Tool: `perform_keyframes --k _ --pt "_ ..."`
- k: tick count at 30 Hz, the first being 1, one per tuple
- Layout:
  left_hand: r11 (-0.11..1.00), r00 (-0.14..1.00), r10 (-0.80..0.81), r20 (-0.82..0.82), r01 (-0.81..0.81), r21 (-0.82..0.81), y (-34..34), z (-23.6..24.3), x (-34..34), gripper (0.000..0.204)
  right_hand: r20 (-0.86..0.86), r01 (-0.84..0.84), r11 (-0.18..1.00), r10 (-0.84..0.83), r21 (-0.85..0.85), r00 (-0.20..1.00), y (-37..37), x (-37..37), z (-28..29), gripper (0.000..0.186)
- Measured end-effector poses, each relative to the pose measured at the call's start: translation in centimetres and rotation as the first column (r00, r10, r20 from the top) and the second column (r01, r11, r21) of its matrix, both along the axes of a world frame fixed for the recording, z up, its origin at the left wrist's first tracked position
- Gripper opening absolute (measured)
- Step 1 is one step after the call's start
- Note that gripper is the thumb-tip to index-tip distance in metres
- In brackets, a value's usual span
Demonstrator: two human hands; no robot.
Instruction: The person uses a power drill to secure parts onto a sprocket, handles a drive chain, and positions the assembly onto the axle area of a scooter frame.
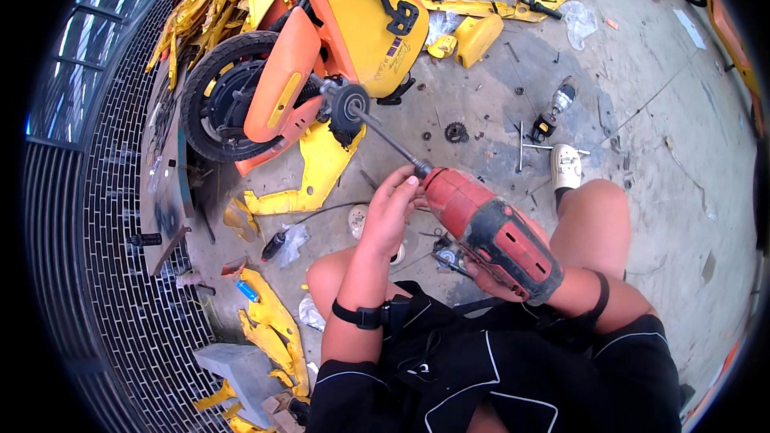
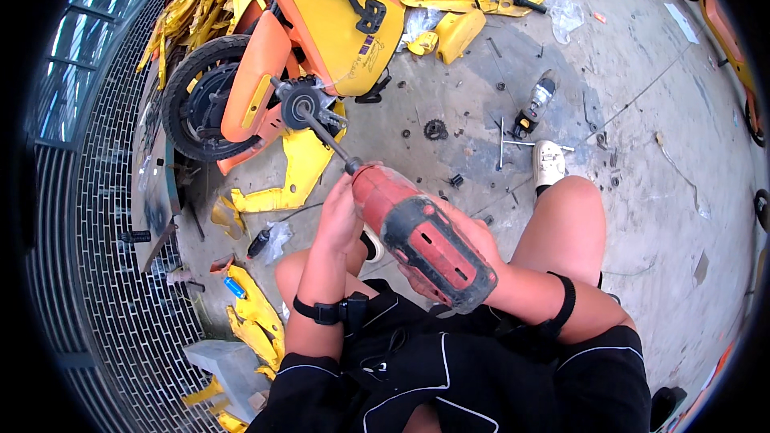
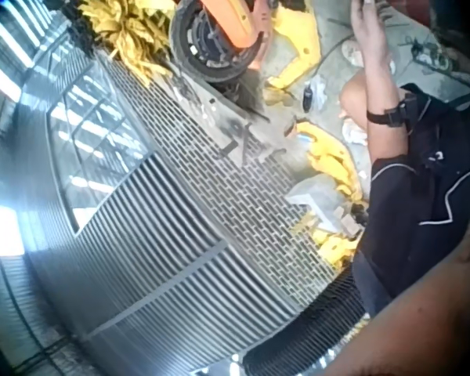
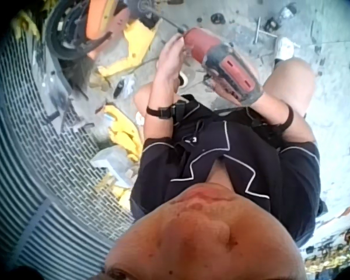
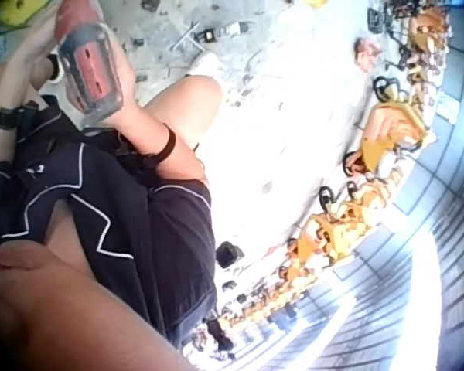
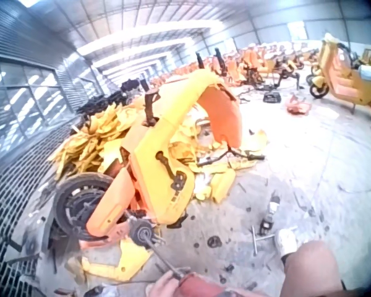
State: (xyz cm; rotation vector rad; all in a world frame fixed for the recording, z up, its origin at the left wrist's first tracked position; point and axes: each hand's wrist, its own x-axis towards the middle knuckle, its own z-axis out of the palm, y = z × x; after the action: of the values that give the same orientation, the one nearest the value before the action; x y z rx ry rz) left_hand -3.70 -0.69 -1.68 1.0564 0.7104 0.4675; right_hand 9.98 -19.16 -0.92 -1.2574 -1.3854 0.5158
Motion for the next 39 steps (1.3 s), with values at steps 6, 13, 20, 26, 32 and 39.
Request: perform_keyframes --k 6,13,20,26,32,39 --pt "0.999 0.997 -0.021 0.072 0.018 0.034 0.3 0.9 0.5 0.032 -0.126 0.011 0.995 -0.023 -0.097 0.992 0.7 -0.4 -0.7 0.047" --pt "0.948 0.983 -0.138 -0.119 0.166 0.272 0.6 -1.9 1.9 0.030 -0.359 0.038 0.982 -0.104 -0.186 0.928 2.3 -0.8 0.6 0.025" --pt "0.853 0.940 -0.137 -0.313 0.273 0.445 1.5 -4.4 2.9 0.034 -0.499 -0.181 0.969 0.075 -0.167 0.863 3.1 0.1 1.9 0.023" --pt "0.823 0.928 -0.066 -0.367 0.259 0.505 2.1 -4.3 3.1 0.037 -0.511 -0.158 0.977 0.065 -0.141 0.857 4.6 -0.1 2.1 0.018" --pt "0.829 0.908 0.008 -0.418 0.228 0.510 2.2 -4.0 2.6 0.035 -0.577 -0.207 0.963 0.073 -0.170 0.814 3.7 -0.1 2.2 0.028" --pt "0.820 0.891 0.163 -0.424 0.117 0.561 3.1 -3.2 1.2 0.027 -0.696 -0.167 0.982 0.058 -0.090 0.716 2.1 -0.1 2.9 0.021"
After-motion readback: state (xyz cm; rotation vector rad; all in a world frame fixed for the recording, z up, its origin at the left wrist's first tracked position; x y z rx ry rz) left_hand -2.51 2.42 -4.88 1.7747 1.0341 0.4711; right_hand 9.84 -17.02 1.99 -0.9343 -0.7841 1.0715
